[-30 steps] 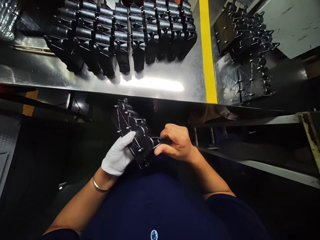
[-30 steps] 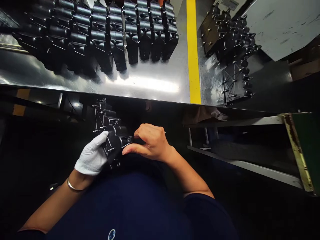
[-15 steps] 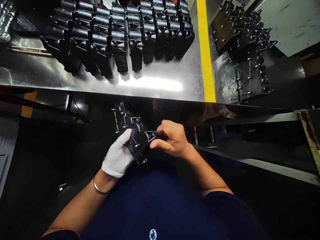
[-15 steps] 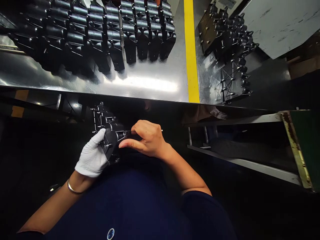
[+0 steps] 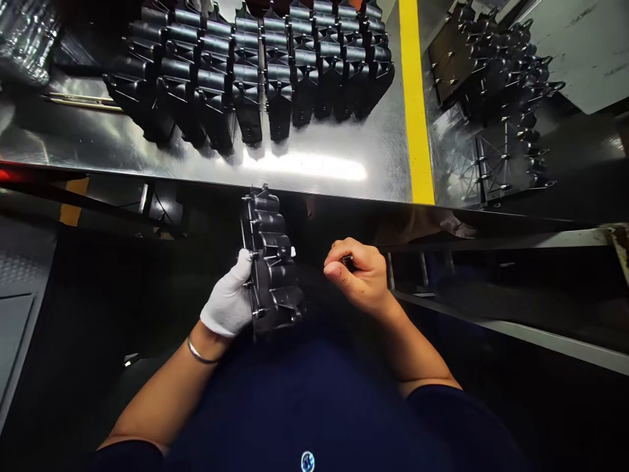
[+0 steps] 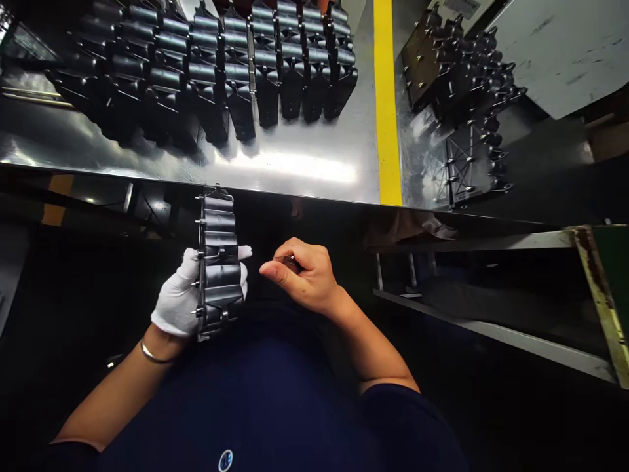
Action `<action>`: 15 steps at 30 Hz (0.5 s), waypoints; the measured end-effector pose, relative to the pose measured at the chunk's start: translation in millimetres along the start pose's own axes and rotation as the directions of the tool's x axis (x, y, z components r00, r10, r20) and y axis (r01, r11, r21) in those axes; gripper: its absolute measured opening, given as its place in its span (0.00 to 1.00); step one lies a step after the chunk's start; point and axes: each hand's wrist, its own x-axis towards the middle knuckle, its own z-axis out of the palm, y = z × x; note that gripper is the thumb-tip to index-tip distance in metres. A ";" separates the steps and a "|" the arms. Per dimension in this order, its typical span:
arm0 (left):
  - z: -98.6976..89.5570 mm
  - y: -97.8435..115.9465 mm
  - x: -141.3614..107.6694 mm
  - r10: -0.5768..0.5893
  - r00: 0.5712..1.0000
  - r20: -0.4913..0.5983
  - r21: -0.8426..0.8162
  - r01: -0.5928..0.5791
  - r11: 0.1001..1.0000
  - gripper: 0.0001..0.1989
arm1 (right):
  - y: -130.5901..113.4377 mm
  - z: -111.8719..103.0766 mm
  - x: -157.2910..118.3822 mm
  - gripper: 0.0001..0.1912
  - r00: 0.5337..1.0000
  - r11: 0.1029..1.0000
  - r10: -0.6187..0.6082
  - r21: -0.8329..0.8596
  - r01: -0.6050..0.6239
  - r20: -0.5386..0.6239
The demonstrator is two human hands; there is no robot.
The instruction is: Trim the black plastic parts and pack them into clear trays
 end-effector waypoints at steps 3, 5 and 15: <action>-1.4 2.9 5.7 -0.096 0.995 0.037 0.067 0.094 0.993 0.24 | -2.2 -1.0 -0.7 0.18 0.991 0.990 0.126 -0.064 -0.129 -0.047; -3.6 3.6 11.2 -0.170 0.985 0.038 0.084 0.166 0.983 0.23 | -0.1 1.5 -0.7 0.16 0.980 0.977 0.179 -0.101 -0.188 -0.085; -7.1 10.7 -7.3 -0.479 0.845 0.238 0.407 0.361 0.839 0.20 | 29.4 -17.8 10.2 0.35 0.930 0.901 0.347 0.233 -0.366 0.120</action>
